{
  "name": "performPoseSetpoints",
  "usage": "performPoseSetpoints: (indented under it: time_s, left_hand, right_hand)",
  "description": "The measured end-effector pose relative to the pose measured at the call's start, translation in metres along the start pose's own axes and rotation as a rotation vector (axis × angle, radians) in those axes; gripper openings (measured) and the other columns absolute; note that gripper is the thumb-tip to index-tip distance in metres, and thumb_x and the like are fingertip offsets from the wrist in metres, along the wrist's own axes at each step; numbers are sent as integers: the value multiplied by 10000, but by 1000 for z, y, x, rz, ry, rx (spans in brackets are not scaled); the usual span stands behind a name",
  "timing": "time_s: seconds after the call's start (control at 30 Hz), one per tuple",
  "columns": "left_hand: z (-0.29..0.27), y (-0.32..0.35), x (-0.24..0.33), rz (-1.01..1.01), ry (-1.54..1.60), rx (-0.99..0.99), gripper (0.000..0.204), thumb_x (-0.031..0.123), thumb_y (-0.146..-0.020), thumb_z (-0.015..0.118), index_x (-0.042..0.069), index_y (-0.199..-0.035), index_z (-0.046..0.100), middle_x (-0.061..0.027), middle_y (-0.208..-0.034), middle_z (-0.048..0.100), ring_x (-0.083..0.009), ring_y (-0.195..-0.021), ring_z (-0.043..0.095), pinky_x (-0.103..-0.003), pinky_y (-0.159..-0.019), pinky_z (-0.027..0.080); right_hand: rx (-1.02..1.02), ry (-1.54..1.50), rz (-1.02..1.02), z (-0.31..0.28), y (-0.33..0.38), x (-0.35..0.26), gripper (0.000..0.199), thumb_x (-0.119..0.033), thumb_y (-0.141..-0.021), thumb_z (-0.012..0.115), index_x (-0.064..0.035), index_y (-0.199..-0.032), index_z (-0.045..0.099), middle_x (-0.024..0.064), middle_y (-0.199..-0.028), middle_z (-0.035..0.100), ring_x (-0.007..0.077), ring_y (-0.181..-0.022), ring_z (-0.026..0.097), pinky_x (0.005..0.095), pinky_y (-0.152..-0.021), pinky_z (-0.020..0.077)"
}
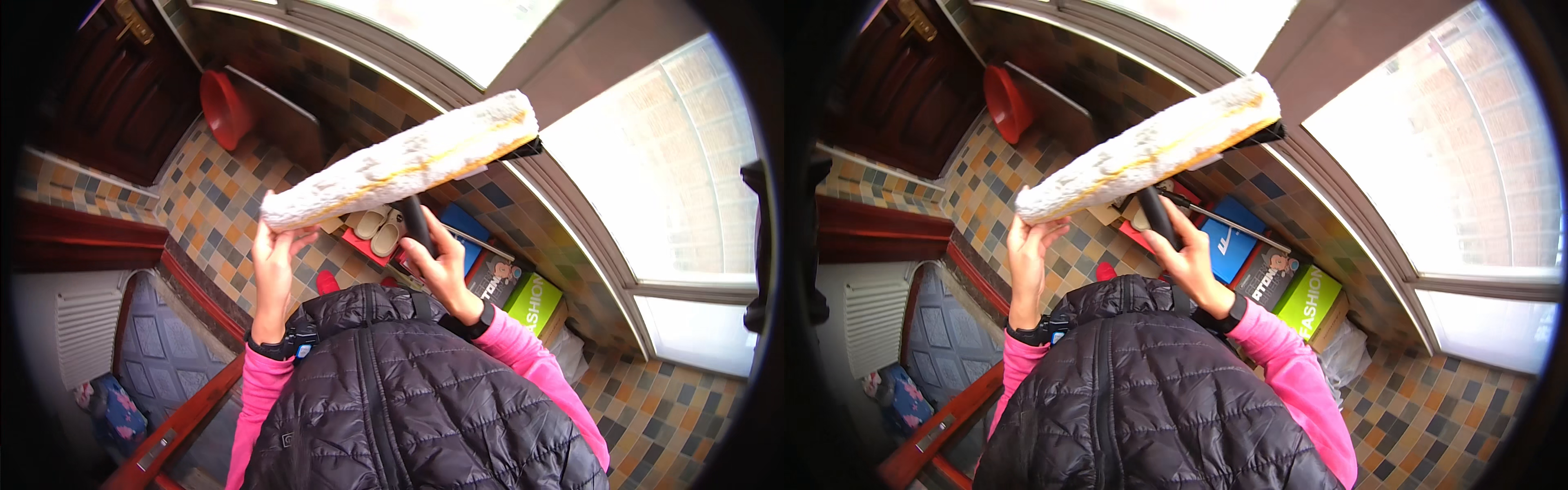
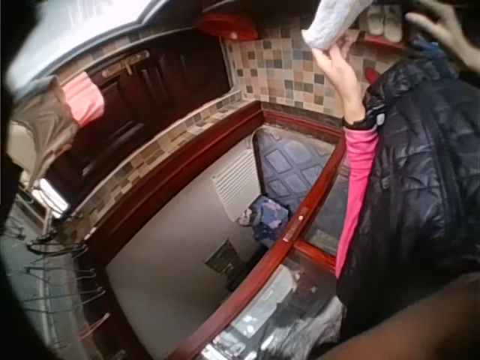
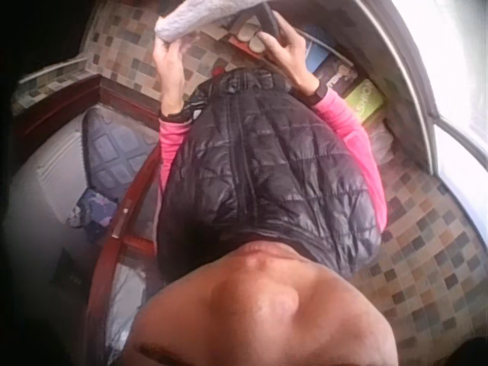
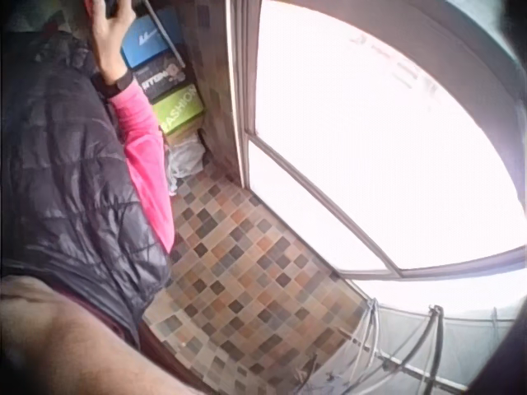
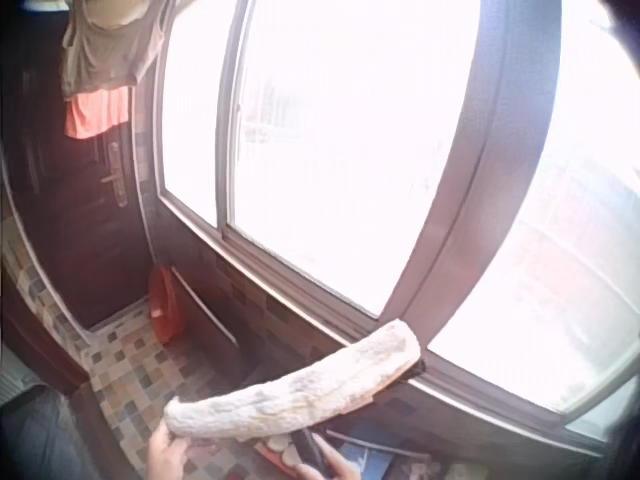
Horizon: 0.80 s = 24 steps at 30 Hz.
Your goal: The person moves from a bathroom to a bedroom and then to a balcony. On the balcony, they retrieve a long metal pole and a white cleaning pad, then attach the pad to the pole by wrapping and securing it with a strap. The person repeatedly adjusts the pad and strap to ensure it is firmly attached.
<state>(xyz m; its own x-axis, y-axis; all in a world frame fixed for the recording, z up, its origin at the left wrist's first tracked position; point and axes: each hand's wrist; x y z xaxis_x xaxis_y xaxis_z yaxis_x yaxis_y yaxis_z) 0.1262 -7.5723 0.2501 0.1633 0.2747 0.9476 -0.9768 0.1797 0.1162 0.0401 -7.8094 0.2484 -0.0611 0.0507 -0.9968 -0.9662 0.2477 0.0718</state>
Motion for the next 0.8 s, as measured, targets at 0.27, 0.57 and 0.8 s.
performPoseSetpoints:
  time_s: [0.27,0.57,0.8]
  left_hand:
    - [-39,-22,-19,-188,-716,-153,813,95,-856,624,37,-1550,203,-191,-1472,404,-321,-1309,482,-401,-1058,432]
    - [102,-6,81,900,-996,-46,374,79,-767,777,10,-1101,625,-141,-1091,591,-300,-1019,598,-381,-892,483]
    - [124,-19,76,702,-996,-116,558,87,-737,741,39,-1248,522,-160,-1094,599,-353,-1022,584,-446,-912,451]
  right_hand:
    - [16,392,-417,8,-2,14,564,-143,-857,752,-44,-1374,548,173,-996,708,218,-822,705,304,-734,540]
    - [-6,616,-469,16,-2,25,577,-174,-816,764,-115,-1358,574,177,-944,696,333,-801,700,383,-676,561]
    - [49,611,-428,19,1,28,569,-181,-818,760,-121,-1354,580,179,-977,702,338,-814,702,388,-690,564]
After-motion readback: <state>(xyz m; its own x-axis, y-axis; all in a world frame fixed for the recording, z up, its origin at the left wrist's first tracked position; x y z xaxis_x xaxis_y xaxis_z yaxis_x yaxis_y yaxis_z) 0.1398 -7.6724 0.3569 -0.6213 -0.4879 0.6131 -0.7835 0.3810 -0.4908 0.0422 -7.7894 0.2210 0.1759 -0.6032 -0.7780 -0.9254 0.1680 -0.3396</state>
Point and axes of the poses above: each hand's wrist, its own y-axis away from the middle knuckle, its own z-axis out of the palm, x = y × z
